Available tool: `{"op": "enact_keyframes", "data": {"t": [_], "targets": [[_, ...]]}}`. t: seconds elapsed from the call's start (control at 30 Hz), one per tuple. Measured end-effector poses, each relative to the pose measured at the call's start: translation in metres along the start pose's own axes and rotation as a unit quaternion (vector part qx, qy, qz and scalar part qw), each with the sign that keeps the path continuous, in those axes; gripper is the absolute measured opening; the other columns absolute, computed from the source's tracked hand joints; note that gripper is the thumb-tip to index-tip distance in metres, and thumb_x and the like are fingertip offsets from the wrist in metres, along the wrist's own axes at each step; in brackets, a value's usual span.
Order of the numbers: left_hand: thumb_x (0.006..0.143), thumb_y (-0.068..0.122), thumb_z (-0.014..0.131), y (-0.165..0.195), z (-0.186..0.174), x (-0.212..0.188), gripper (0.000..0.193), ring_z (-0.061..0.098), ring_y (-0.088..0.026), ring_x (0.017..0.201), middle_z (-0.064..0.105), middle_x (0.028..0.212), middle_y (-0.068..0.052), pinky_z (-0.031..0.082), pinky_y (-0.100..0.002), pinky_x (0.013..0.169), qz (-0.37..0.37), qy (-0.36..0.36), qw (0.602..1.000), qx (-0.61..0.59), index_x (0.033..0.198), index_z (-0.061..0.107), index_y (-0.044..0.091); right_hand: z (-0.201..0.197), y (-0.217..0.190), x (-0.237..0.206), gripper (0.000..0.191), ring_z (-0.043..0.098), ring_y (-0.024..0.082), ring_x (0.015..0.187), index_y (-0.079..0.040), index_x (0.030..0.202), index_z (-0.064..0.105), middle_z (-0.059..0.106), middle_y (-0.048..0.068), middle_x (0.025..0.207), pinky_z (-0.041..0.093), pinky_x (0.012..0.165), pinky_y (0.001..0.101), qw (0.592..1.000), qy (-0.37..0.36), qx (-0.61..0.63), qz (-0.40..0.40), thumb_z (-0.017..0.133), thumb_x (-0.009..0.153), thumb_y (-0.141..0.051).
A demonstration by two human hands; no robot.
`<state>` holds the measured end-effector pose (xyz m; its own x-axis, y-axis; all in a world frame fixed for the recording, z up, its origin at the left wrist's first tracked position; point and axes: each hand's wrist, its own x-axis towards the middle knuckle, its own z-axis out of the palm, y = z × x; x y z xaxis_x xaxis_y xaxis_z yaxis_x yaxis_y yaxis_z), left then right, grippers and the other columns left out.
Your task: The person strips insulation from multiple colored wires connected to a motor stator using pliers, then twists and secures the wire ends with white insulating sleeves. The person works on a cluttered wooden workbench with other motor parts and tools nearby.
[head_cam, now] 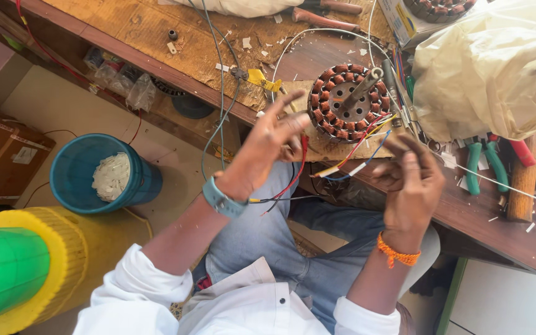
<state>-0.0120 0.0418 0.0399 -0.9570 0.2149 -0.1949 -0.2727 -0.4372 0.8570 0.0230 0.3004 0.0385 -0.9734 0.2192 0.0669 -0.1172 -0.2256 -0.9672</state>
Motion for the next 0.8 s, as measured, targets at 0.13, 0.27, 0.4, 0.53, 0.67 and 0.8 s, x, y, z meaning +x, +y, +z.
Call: {"op": "enact_keyframes", "data": {"t": [0.13, 0.27, 0.4, 0.53, 0.67, 0.8], "targets": [[0.094, 0.035, 0.066, 0.017, -0.023, 0.026, 0.06, 0.057, -0.003, 0.064, 0.078, 0.107, -0.005, 0.046, -0.018, 0.052, -0.024, 0.004, 1.0, -0.015, 0.147, 0.044, 0.019, 0.009, -0.002, -0.006, 0.021, 0.069, 0.015, 0.076, 0.006, 0.126, 0.064, 0.074, 0.02, 0.112, 0.057, 0.067, 0.026, 0.994, -0.002, -0.099, -0.051, 0.053, 0.111, -0.004], [0.097, 0.036, 0.067, 0.014, -0.021, 0.028, 0.054, 0.063, -0.007, 0.073, 0.075, 0.106, -0.006, 0.05, -0.022, 0.059, 0.036, 0.016, 0.992, 0.122, 0.145, 0.053, 0.015, 0.004, -0.007, -0.006, 0.02, 0.068, 0.015, 0.076, 0.006, 0.125, 0.065, 0.074, 0.019, 0.109, 0.053, 0.067, 0.0241, 0.986, 0.034, -0.131, -0.094, 0.052, 0.111, -0.001], [0.101, 0.032, 0.068, 0.005, -0.007, -0.009, 0.051, 0.073, -0.016, 0.09, 0.077, 0.117, -0.007, 0.061, -0.033, 0.079, 0.192, 0.085, 0.869, 0.448, 0.147, 0.05, 0.022, -0.005, -0.004, -0.003, 0.017, 0.066, 0.016, 0.076, 0.006, 0.125, 0.065, 0.073, 0.018, 0.108, 0.049, 0.065, 0.024, 0.989, 0.045, -0.108, -0.091, 0.053, 0.114, 0.0], [0.092, 0.03, 0.073, 0.002, 0.001, -0.041, 0.07, 0.07, -0.03, 0.083, 0.07, 0.122, -0.016, 0.057, -0.045, 0.077, 0.241, -0.013, 0.858, 0.454, 0.15, 0.036, 0.019, -0.013, -0.003, 0.015, 0.018, 0.068, 0.015, 0.079, 0.005, 0.126, 0.064, 0.074, 0.018, 0.113, 0.058, 0.073, 0.0263, 0.992, 0.014, -0.089, -0.087, 0.053, 0.113, 0.001], [0.095, 0.03, 0.073, 0.011, 0.0, -0.03, 0.069, 0.075, -0.034, 0.09, 0.068, 0.127, -0.019, 0.059, -0.046, 0.081, 0.252, 0.008, 0.859, 0.445, 0.151, 0.033, 0.021, -0.019, -0.011, 0.033, 0.017, 0.068, 0.016, 0.081, 0.007, 0.128, 0.064, 0.072, 0.018, 0.115, 0.058, 0.072, 0.0274, 0.988, 0.005, -0.095, -0.123, 0.054, 0.117, 0.0], [0.098, 0.028, 0.071, 0.018, 0.003, -0.025, 0.068, 0.076, -0.041, 0.098, 0.081, 0.105, -0.016, 0.058, -0.049, 0.084, 0.188, 0.017, 0.899, 0.395, 0.154, 0.033, 0.023, -0.011, -0.017, 0.048, 0.025, 0.071, 0.017, 0.09, 0.006, 0.133, 0.061, 0.074, 0.016, 0.118, 0.062, 0.078, 0.0298, 0.99, -0.011, -0.133, -0.054, 0.049, 0.114, -0.003]]}}
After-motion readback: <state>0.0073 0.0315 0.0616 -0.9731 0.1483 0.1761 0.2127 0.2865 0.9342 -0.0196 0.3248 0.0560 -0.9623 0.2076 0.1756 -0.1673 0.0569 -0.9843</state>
